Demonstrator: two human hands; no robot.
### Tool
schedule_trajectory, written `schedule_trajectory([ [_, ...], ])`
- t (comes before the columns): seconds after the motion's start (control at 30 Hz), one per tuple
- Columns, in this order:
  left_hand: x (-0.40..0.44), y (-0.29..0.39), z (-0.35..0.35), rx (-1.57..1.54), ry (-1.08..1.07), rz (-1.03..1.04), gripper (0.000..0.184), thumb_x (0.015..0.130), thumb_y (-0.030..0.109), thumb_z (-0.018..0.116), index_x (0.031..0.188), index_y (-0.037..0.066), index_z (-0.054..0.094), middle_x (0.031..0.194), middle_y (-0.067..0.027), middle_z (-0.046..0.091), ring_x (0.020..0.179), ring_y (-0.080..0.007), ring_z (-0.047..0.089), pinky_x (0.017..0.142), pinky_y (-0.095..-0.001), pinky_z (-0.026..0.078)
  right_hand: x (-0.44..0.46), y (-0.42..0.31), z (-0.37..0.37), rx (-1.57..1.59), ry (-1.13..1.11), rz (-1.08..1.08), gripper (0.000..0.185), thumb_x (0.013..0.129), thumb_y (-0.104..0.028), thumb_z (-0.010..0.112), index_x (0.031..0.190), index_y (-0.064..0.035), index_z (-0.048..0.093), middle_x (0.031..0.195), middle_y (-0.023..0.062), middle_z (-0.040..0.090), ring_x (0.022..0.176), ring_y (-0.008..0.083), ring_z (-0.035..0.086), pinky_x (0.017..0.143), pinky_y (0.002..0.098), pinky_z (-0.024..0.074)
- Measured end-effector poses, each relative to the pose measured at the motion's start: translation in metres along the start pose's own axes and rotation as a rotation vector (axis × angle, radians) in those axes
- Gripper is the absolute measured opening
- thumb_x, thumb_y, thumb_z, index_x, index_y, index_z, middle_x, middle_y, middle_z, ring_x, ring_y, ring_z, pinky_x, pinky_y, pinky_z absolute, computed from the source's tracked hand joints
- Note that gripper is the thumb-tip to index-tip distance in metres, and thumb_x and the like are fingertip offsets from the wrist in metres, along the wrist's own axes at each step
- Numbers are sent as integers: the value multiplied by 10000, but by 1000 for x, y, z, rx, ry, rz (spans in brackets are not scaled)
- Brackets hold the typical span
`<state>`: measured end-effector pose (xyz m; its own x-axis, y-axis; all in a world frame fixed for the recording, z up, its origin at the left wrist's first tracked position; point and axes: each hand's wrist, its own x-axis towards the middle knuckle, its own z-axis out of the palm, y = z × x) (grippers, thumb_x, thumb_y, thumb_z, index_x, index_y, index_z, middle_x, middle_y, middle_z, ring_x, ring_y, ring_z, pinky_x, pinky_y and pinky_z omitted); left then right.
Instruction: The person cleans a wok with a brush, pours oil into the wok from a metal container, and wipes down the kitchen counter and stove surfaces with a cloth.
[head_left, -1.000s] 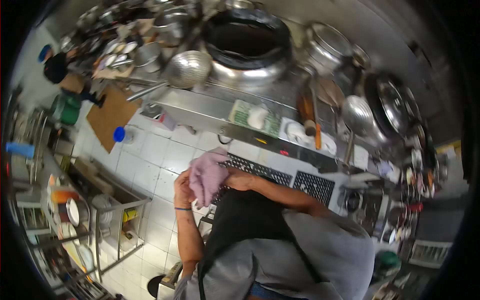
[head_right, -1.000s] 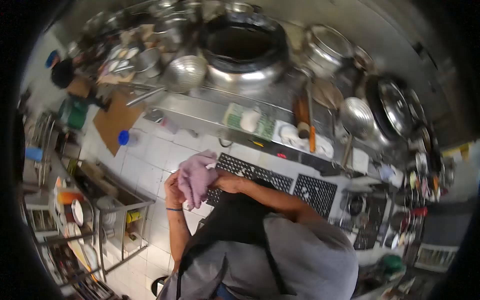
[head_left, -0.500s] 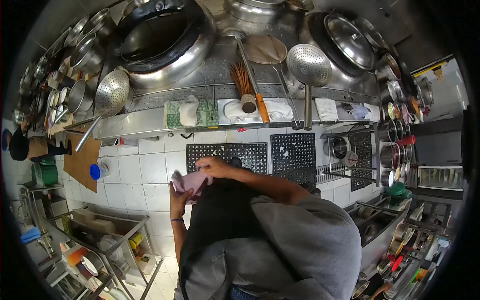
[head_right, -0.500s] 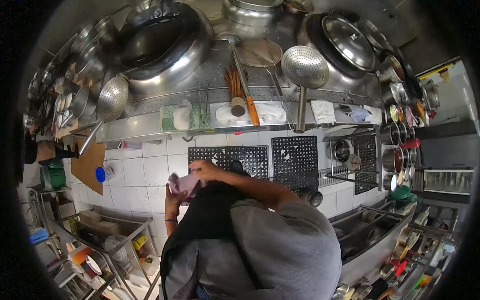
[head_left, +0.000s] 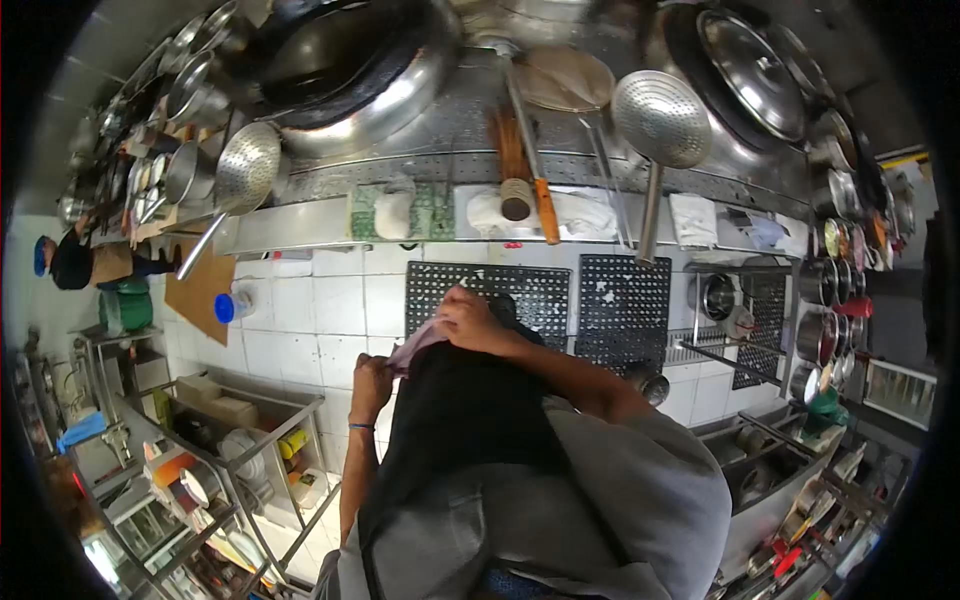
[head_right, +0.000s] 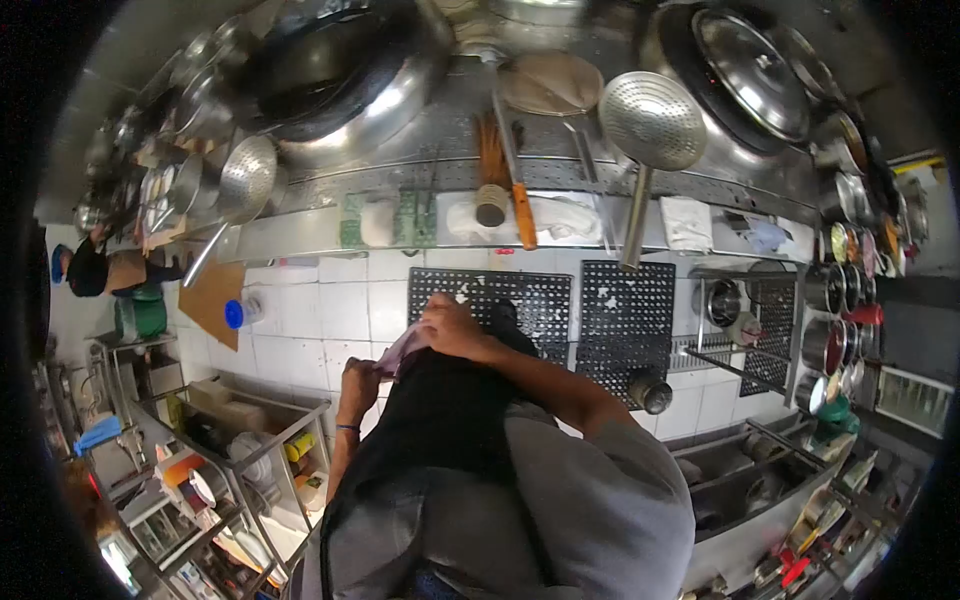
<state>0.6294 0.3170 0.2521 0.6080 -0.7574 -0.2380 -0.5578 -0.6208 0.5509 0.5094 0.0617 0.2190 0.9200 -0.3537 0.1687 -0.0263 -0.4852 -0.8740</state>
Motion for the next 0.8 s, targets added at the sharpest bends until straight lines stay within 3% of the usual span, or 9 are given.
schedule_trajectory([
  [0.07,5,7,-6,-4,151,12,146,818,47,585,868,-47,684,789,-193,669,792,-355,584,765,-446,501,14,-5,-2,108,-34,21,213,833,-188,697,770,-5,608,716,168,563,749,307,591,664,406,471],
  [0.1,9,7,-5,-53,306,20,147,825,46,583,885,-55,673,788,-196,661,753,-333,593,737,-429,504,19,-19,-8,327,-135,316,263,870,-230,682,788,7,602,697,173,567,730,222,587,667,343,466],
  [0.2,27,-9,-10,-736,194,-256,134,944,134,577,916,13,627,745,-43,622,705,-122,589,681,-272,492,25,-19,10,679,-74,578,321,945,-330,621,917,-10,635,815,109,628,768,148,570,675,295,465],
  [0.3,52,36,-51,-1256,25,-353,305,974,297,620,1097,25,560,1009,-63,622,938,-112,590,825,-254,508,40,-41,18,1044,-112,716,396,996,-393,534,1101,-22,622,987,73,633,870,142,576,739,300,479],
  [0.4,74,36,-50,-1109,-31,-126,462,931,244,689,1263,18,461,1129,-72,604,1000,-125,582,857,-270,509,59,-76,26,1274,-294,659,529,1044,-456,390,1339,-29,494,1212,87,575,1063,155,550,925,352,476],
  [0.5,94,25,-79,-1155,22,-87,475,903,143,716,1281,1,466,1110,-71,619,994,-129,587,864,-281,505,79,-80,55,1279,-217,645,569,1048,-473,358,1392,-30,449,1236,108,573,1084,188,565,977,384,467],
  [0.53,100,18,-94,-1160,27,-75,462,906,139,709,1277,-3,472,1089,-68,623,987,-127,588,854,-282,507,98,-110,42,1559,-218,638,573,1055,-451,344,1429,-23,415,1263,133,565,1090,226,578,973,398,479],
  [0.73,153,-12,-178,-731,482,112,263,883,70,688,1093,-70,614,1049,-185,665,949,-206,649,811,-301,523,138,-151,60,1047,27,585,509,1052,-349,411,1390,30,441,1312,180,570,1111,268,613,958,397,497],
  [0.8,179,-17,-183,-781,430,220,262,848,25,675,1103,-20,636,1070,-173,668,1005,-278,653,889,-354,512,140,-142,77,910,126,659,429,1040,-275,486,1371,-3,492,1243,137,614,1031,217,645,886,336,531],
])
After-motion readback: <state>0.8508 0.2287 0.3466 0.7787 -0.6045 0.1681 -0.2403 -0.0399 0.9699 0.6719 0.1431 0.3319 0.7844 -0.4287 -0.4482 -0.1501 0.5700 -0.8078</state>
